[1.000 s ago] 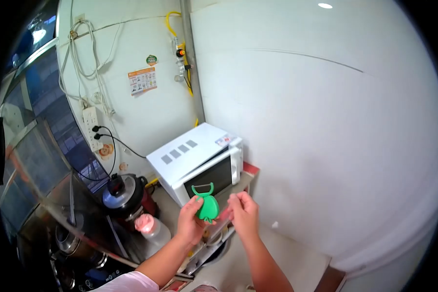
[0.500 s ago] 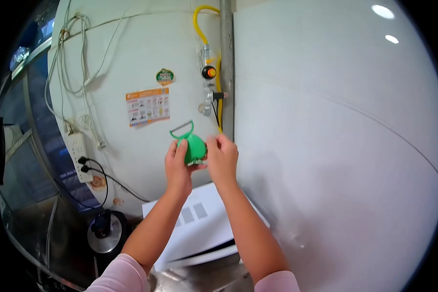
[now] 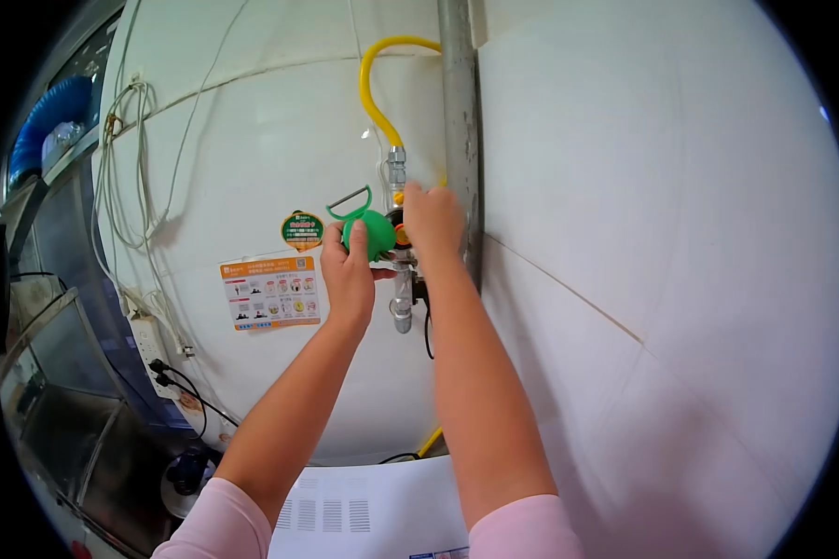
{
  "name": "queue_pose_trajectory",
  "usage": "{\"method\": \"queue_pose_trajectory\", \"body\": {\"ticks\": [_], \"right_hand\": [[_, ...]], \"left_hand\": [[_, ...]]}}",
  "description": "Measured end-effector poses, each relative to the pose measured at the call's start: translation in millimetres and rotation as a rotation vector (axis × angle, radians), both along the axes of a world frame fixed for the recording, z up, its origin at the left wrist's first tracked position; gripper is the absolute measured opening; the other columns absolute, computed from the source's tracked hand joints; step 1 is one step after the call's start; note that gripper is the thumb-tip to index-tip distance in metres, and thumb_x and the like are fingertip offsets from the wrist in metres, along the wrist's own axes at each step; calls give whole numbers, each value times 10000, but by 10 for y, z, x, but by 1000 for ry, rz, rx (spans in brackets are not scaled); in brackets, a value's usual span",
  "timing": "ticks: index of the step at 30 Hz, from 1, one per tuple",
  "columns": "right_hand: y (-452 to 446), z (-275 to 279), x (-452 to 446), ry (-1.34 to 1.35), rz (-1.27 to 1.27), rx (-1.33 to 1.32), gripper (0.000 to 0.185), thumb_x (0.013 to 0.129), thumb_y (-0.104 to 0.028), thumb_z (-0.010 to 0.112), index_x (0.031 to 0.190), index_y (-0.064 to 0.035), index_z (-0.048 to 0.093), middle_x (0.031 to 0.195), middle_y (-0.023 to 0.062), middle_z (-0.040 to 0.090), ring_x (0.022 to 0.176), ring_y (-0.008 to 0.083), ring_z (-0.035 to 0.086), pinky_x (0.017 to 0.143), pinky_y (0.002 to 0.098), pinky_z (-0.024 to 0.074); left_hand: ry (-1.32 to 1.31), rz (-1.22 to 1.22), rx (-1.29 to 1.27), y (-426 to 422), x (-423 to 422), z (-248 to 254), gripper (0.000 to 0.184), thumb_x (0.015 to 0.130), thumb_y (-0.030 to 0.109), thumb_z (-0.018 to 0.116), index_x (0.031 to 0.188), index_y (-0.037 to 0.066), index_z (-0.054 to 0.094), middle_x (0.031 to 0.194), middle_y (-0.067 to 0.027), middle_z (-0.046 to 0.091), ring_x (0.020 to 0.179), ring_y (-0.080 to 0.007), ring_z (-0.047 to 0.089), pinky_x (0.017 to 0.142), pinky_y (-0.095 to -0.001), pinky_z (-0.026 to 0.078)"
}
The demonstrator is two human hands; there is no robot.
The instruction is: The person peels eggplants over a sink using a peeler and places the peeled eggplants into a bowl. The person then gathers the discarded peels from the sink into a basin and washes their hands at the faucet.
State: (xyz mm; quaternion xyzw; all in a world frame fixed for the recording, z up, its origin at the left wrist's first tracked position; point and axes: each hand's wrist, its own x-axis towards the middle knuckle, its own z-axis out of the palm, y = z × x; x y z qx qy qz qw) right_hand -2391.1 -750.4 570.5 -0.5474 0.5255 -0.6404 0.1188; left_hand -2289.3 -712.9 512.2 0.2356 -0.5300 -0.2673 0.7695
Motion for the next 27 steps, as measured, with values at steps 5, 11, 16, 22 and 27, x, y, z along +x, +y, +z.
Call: {"method": "queue_pose_trajectory", "body": {"ticks": [5, 11, 16, 22, 27], "right_hand": [[-479, 36, -60, 14, 150, 52, 432, 745, -305, 532, 884, 93, 628, 922, 301, 612, 934, 434, 585, 820, 432, 458], [-610, 32, -44, -30, 210, 59, 354, 766, -252, 544, 824, 91, 607, 788, 214, 597, 756, 311, 567, 684, 383, 442], [-699, -14, -21, -47, 140, -79, 286, 776, -178, 545, 748, 103, 593, 632, 132, 581, 545, 203, 549, 521, 334, 430], [-690, 0, -28, -84, 171, -78, 279, 764, -164, 539, 740, 110, 587, 632, 139, 580, 545, 207, 548, 519, 333, 430], [-670, 7, -21, -78, 150, -81, 267, 756, -156, 531, 738, 105, 580, 628, 140, 575, 549, 201, 547, 527, 326, 431]], "left_hand": [[19, -29, -10, -131, -49, 99, 264, 942, 258, 452, 1023, 8, 477, 899, -87, 544, 742, -139, 584, 453, -272, 547], [60, -66, -4, -156, -57, 139, 271, 943, 262, 450, 1034, 9, 478, 901, -82, 545, 771, -135, 580, 462, -273, 552], [77, -84, -19, -163, -55, 105, 271, 948, 255, 439, 1018, -5, 473, 862, -87, 568, 735, -131, 587, 460, -269, 545], [88, -99, -18, -178, -69, 117, 254, 953, 247, 427, 959, -4, 459, 850, -106, 575, 669, -147, 609, 448, -266, 540], [106, -118, -32, -189, -69, 121, 249, 954, 243, 423, 933, -4, 450, 831, -110, 577, 654, -153, 619, 451, -264, 543]]}}
